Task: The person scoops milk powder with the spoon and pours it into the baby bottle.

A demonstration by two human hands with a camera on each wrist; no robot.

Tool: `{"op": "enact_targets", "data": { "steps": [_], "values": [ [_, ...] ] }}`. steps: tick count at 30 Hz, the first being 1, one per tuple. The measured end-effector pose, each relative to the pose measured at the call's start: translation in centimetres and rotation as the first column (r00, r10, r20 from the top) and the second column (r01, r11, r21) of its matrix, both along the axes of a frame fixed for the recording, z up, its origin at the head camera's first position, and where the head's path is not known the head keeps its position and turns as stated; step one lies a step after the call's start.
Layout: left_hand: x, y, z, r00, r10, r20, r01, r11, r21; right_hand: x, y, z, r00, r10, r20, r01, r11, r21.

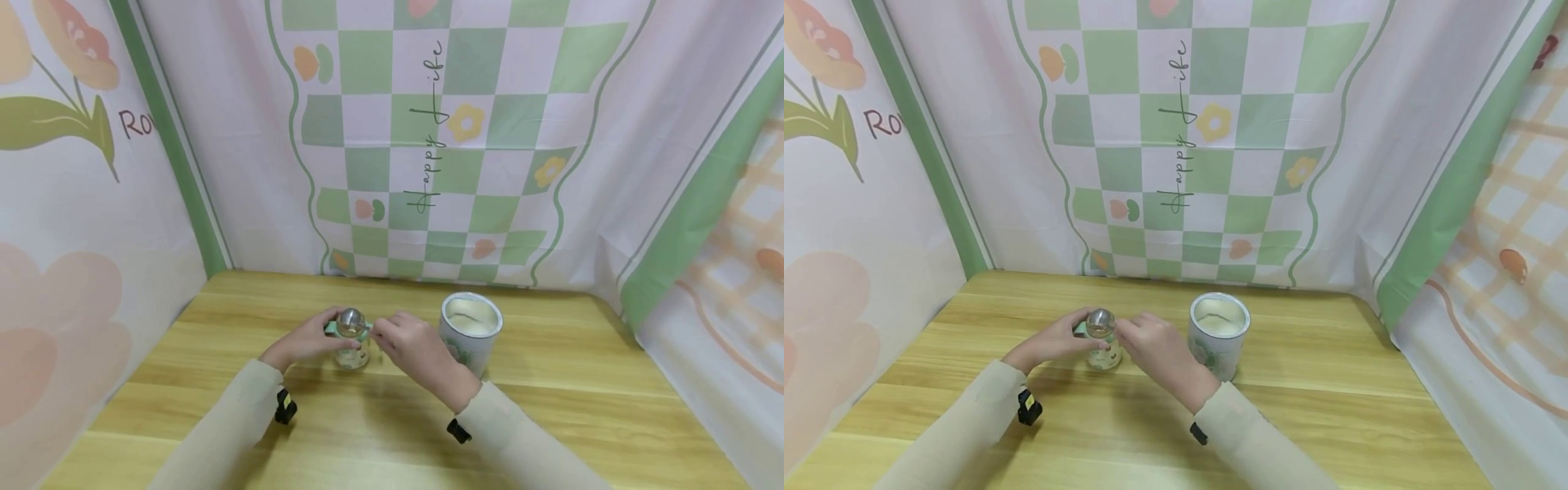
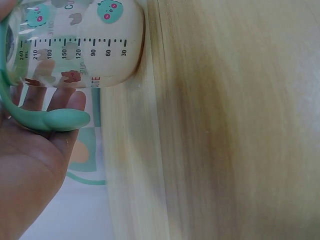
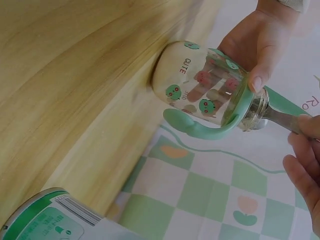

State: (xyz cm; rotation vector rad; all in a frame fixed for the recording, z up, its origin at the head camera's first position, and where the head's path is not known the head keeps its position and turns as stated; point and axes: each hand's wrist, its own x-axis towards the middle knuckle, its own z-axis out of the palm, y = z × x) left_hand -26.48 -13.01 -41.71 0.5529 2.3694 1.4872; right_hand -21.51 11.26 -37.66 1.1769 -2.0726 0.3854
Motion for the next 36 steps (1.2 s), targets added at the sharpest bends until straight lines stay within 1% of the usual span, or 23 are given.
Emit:
{"op": "enact_targets", "data": {
  "steps": [6, 14, 19, 22, 24, 27, 30, 33, 35, 36],
  "values": [
    [-0.03, 0.0, -0.08, 1.0, 0.006, -0.002, -0.006, 1.0, -0.005, -0.22, 0.17, -0.31, 1.0, -0.001, -0.024, 0.001, 1.0, -0.011],
    [0.0, 0.0, -0.18, 1.0, -0.007, -0.007, 0.007, 1.0, -0.002, -0.22, 0.23, -0.26, 1.0, 0.016, -0.008, -0.016, 0.999, -0.034],
    [-0.08, -0.13, -0.35, 1.0, -0.01, -0.002, 0.01, 1.0, -0.008, -0.46, 0.24, -0.35, 0.998, 0.032, 0.055, -0.027, 0.996, -0.086],
    [-0.05, -0.1, -0.28, 1.0, -0.01, -0.002, 0.01, 1.0, -0.01, -0.58, 0.19, -0.3, 0.993, 0.026, 0.118, -0.01, 0.991, -0.133],
    [-0.04, -0.07, -0.27, 1.0, -0.008, -0.002, 0.008, 1.0, -0.01, -0.63, 0.11, -0.19, 0.985, 0.028, 0.169, 0.002, 0.985, -0.173],
    [0.04, -0.04, -0.24, 1.0, 0.01, 0.001, -0.01, 1.0, -0.023, -0.69, 0.03, -0.05, 0.966, 0.04, 0.255, 0.026, 0.968, -0.251],
    [0.15, -0.06, -0.24, 0.999, 0.031, 0.005, -0.031, 0.999, -0.042, -0.77, 0.06, -0.01, 0.937, 0.055, 0.345, 0.067, 0.941, -0.331],
    [0.2, -0.09, -0.25, 0.999, 0.041, 0.003, -0.04, 0.998, -0.053, -0.84, 0.17, -0.01, 0.9, 0.085, 0.428, 0.107, 0.908, -0.405],
    [0.21, -0.11, -0.25, 0.999, 0.042, 0.003, -0.041, 0.998, -0.054, -0.84, 0.25, 0.05, 0.87, 0.105, 0.482, 0.138, 0.886, -0.442],
    [0.2, -0.11, -0.23, 0.999, 0.041, 0.002, -0.04, 0.998, -0.054, -0.8, 0.28, 0.13, 0.851, 0.122, 0.512, 0.154, 0.873, -0.463]
  ]
}}
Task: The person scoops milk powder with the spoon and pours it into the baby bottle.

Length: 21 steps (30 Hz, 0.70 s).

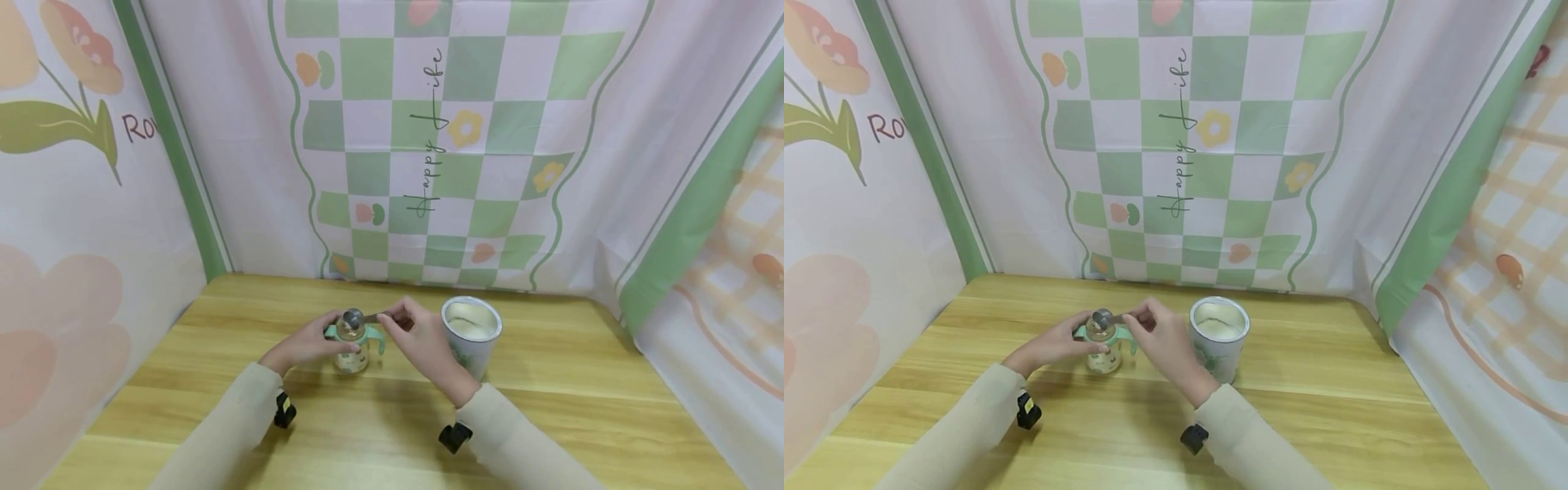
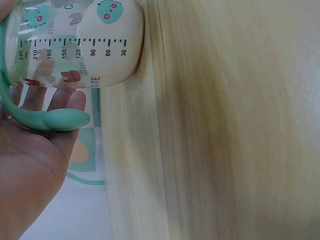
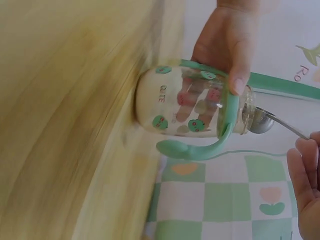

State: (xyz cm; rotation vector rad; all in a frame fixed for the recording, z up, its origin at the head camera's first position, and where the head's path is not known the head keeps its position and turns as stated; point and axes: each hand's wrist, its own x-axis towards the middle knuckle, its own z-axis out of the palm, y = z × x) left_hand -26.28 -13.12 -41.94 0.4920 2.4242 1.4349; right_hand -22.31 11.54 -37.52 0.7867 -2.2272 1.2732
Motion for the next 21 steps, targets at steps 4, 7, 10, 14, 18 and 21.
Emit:
{"op": "enact_targets", "data": {
  "steps": [4, 7, 10, 14, 18, 21],
  "values": [
    [-0.1, 0.0, 0.0, 1.0, -0.009, -0.002, 0.009, 1.0, 0.005, 0.1, 0.1, 0.4, 0.985, -0.009, 0.17, 0.025, 0.995, -0.095],
    [-0.1, -0.1, -0.1, 1.0, -0.019, -0.004, 0.019, 1.0, 0.009, 0.1, 0.1, 0.7, 0.96, -0.012, 0.28, 0.055, 0.987, -0.148],
    [-0.2, -0.1, -0.1, 1.0, -0.03, -0.003, 0.031, 0.999, 0.017, 0.2, 0.2, 1.2, 0.939, -0.013, 0.343, 0.077, 0.982, -0.175],
    [-0.3, -0.1, 0.0, 0.999, -0.045, -0.007, 0.045, 0.998, 0.032, 0.4, 0.5, 2.0, 0.924, 0.0, 0.382, 0.083, 0.976, -0.2],
    [-0.3, -0.1, 0.0, 0.998, -0.059, -0.01, 0.06, 0.997, 0.041, 0.5, 1.1, 2.5, 0.916, 0.042, 0.398, 0.067, 0.965, -0.254],
    [-0.3, -0.1, 0.1, 0.998, -0.064, -0.018, 0.065, 0.997, 0.031, 0.5, 1.7, 2.8, 0.915, 0.076, 0.397, 0.051, 0.953, -0.299]
  ]
}}
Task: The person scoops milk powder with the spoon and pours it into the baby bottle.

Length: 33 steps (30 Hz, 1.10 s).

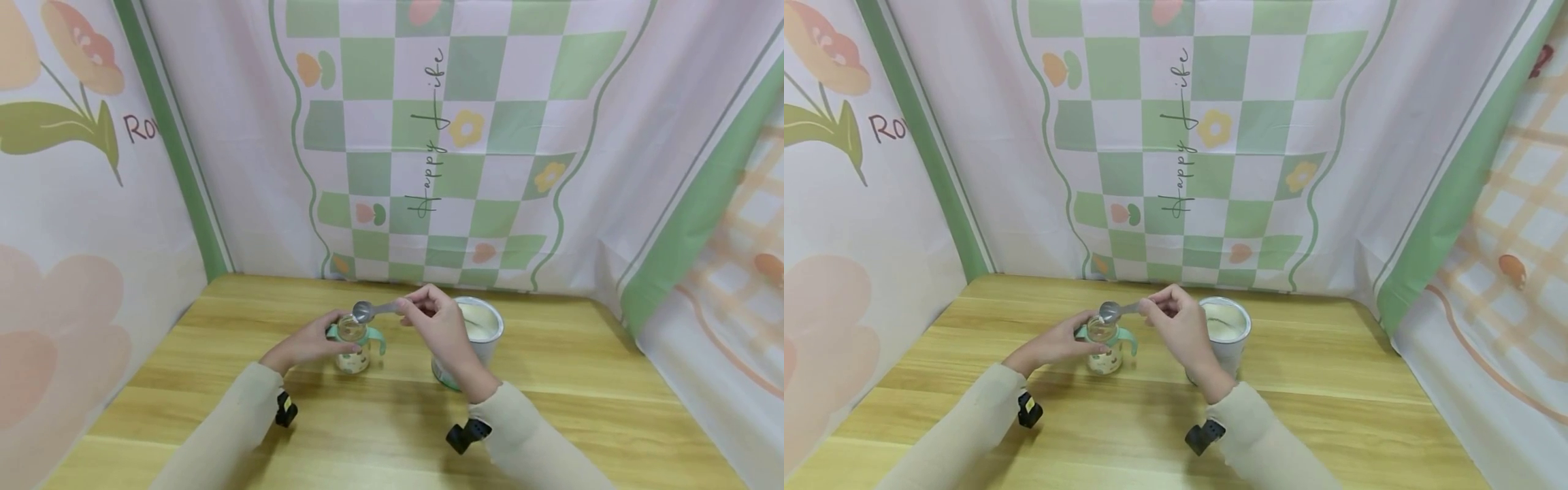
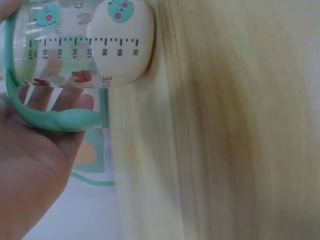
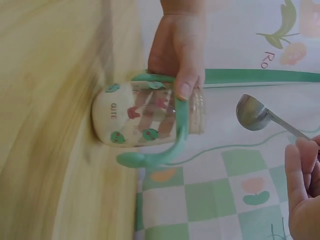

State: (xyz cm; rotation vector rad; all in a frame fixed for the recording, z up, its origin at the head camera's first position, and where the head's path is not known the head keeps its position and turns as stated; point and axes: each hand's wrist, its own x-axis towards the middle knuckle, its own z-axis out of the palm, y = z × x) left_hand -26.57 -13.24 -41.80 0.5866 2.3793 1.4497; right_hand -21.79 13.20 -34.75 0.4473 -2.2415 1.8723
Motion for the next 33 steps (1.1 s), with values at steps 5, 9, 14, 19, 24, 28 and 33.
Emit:
{"op": "enact_targets", "data": {
  "steps": [5, 9, 14, 19, 24, 28, 33],
  "values": [
    [0.1, 0.0, 0.2, 0.999, 0.002, -0.034, -0.003, 1.0, -0.028, -0.1, 0.8, 0.4, 1.0, -0.002, -0.012, 0.002, 1.0, -0.025],
    [0.0, 0.1, 0.3, 0.999, 0.001, -0.048, -0.003, 0.999, -0.033, -0.1, 1.5, 0.7, 1.0, -0.026, -0.015, 0.025, 0.999, -0.033],
    [0.0, 0.3, 0.9, 0.998, 0.006, -0.068, -0.011, 0.998, -0.066, -0.1, 2.3, 0.9, 0.998, -0.059, -0.005, 0.058, 0.998, -0.02],
    [-0.3, 0.7, 1.7, 0.993, -0.023, -0.118, 0.015, 0.997, -0.075, 0.0, 3.1, 1.1, 0.997, -0.081, -0.002, 0.081, 0.997, -0.018],
    [-0.6, 1.3, 2.5, 0.981, -0.05, -0.186, 0.046, 0.999, -0.029, 0.1, 4.0, 1.6, 0.996, -0.093, -0.01, 0.092, 0.995, -0.03],
    [-0.7, 2.2, 3.4, 0.968, -0.054, -0.244, 0.057, 0.998, 0.007, 0.0, 4.9, 1.8, 0.995, -0.099, -0.026, 0.098, 0.995, -0.033],
    [-0.8, 3.3, 4.4, 0.953, -0.063, -0.296, 0.069, 0.998, 0.008, -0.1, 5.9, 1.8, 0.993, -0.111, -0.049, 0.11, 0.994, -0.02]
  ]
}}
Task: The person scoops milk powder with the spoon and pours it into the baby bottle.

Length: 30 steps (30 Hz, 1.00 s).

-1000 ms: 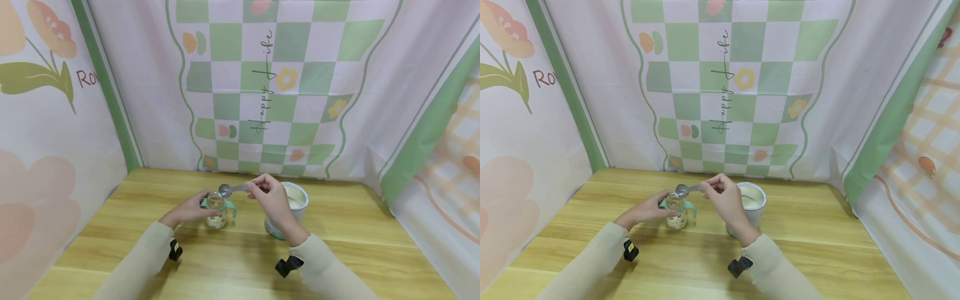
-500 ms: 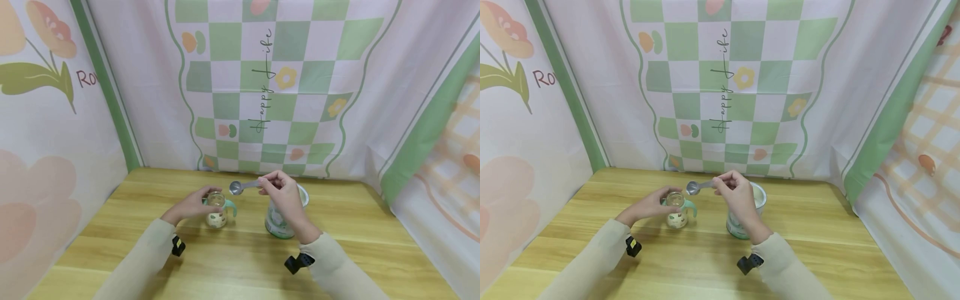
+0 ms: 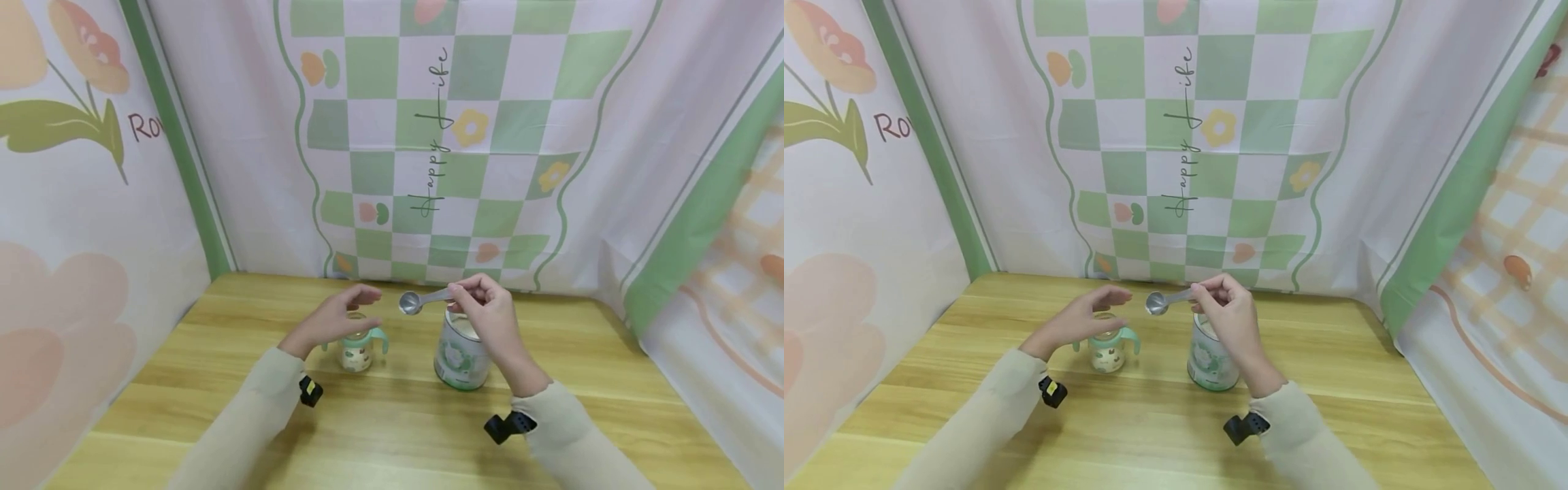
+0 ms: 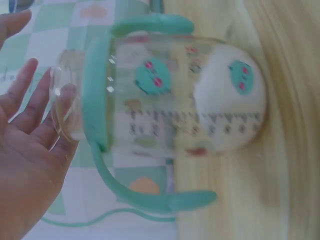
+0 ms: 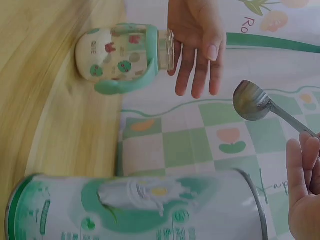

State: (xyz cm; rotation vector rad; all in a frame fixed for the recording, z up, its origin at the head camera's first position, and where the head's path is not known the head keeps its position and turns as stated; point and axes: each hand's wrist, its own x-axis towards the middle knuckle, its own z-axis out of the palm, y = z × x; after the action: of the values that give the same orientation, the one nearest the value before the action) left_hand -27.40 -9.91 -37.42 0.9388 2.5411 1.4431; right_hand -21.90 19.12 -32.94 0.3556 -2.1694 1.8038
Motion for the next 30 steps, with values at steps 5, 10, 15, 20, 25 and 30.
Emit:
{"op": "enact_targets", "data": {
  "steps": [5, 10, 15, 20, 25, 30],
  "values": [
    [-0.3, 1.0, 0.4, 0.999, -0.018, -0.034, 0.017, 1.0, -0.006, 0.0, 1.1, 0.0, 0.999, -0.029, -0.023, 0.029, 1.0, 0.009],
    [-0.3, 2.2, 0.8, 0.999, -0.026, -0.041, 0.025, 1.0, -0.019, -0.1, 2.3, 0.1, 0.997, -0.069, -0.041, 0.069, 0.998, 0.002],
    [0.2, 3.7, 1.4, 0.998, -0.051, -0.03, 0.05, 0.998, -0.03, -0.1, 3.6, 0.1, 0.994, -0.098, -0.057, 0.097, 0.995, -0.018],
    [0.3, 5.1, 1.5, 0.997, -0.079, 0.004, 0.079, 0.997, -0.005, 0.0, 4.8, 0.2, 0.993, -0.102, -0.066, 0.097, 0.992, -0.078],
    [0.2, 6.3, 1.5, 0.994, -0.098, 0.045, 0.095, 0.994, 0.061, 0.2, 6.0, 0.3, 0.99, -0.125, -0.063, 0.118, 0.987, -0.11],
    [0.3, 7.3, 1.5, 0.991, -0.119, 0.059, 0.113, 0.99, 0.084, 0.5, 7.3, 0.2, 0.991, -0.114, -0.064, 0.106, 0.987, -0.12]
  ]
}}
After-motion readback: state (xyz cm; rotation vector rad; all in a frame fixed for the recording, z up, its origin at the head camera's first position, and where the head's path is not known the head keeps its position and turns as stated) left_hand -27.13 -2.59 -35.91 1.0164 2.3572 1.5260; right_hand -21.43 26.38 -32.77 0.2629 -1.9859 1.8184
